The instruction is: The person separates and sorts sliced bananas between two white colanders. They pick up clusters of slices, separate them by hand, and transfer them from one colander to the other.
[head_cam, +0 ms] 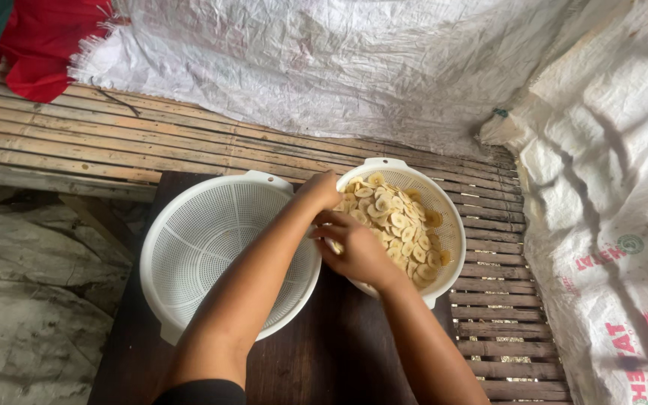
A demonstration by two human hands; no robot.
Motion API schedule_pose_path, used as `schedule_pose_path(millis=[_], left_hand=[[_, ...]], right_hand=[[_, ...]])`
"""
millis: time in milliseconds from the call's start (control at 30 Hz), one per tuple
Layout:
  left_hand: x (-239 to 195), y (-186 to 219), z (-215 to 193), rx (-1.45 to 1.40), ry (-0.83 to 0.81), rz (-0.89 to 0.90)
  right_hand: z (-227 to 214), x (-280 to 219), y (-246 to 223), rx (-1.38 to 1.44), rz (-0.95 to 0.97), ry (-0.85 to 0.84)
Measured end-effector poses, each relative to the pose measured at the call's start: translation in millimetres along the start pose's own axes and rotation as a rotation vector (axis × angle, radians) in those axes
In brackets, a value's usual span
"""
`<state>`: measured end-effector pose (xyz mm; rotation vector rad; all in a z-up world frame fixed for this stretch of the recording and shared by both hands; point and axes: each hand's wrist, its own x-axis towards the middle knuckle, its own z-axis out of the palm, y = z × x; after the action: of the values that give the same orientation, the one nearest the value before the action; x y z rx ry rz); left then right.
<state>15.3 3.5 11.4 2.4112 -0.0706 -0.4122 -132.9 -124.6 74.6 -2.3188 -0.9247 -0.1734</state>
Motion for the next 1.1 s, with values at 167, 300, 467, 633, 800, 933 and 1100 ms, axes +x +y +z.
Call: schedule_pose_path(millis=[167,300,467,633,800,933,1100], left_hand=[[23.6,1.1,4.2,0.066,-0.007,0.047],[47.9,-1.4,11.1,0.133,0.118,0.064],[62.1,-10.9,-5.6,0.080,0.204,-0.003],[77.0,-37.5,-49.6,-0.049,0.298,-0.076],[66.8,-113.3,-114.7,-0.028,0.289,-0.227],[28.3,-213.6,-157.6,0.016,0.370,-0.137],[-37.2,-303.6,-190.2,-0.044,0.288,-0.217]], right_hand=[[41.4,24.4,-19.3,-0.310,-0.101,-0.052],[61.9,30.3,-10.3,-0.441,-0.047,-0.043],[63.1,38.4,-24.0,-0.609,0.113,-0.189],[51.0,25.5,-24.8,-0.681,0.144,-0.149],[30.2,11.1,-12.1,-0.612,0.148,-0.187],[11.1,5.2,11.2,-0.525,0.337,-0.333],[-30.7,2.1,77.0,-0.584,0.213,-0.115]])
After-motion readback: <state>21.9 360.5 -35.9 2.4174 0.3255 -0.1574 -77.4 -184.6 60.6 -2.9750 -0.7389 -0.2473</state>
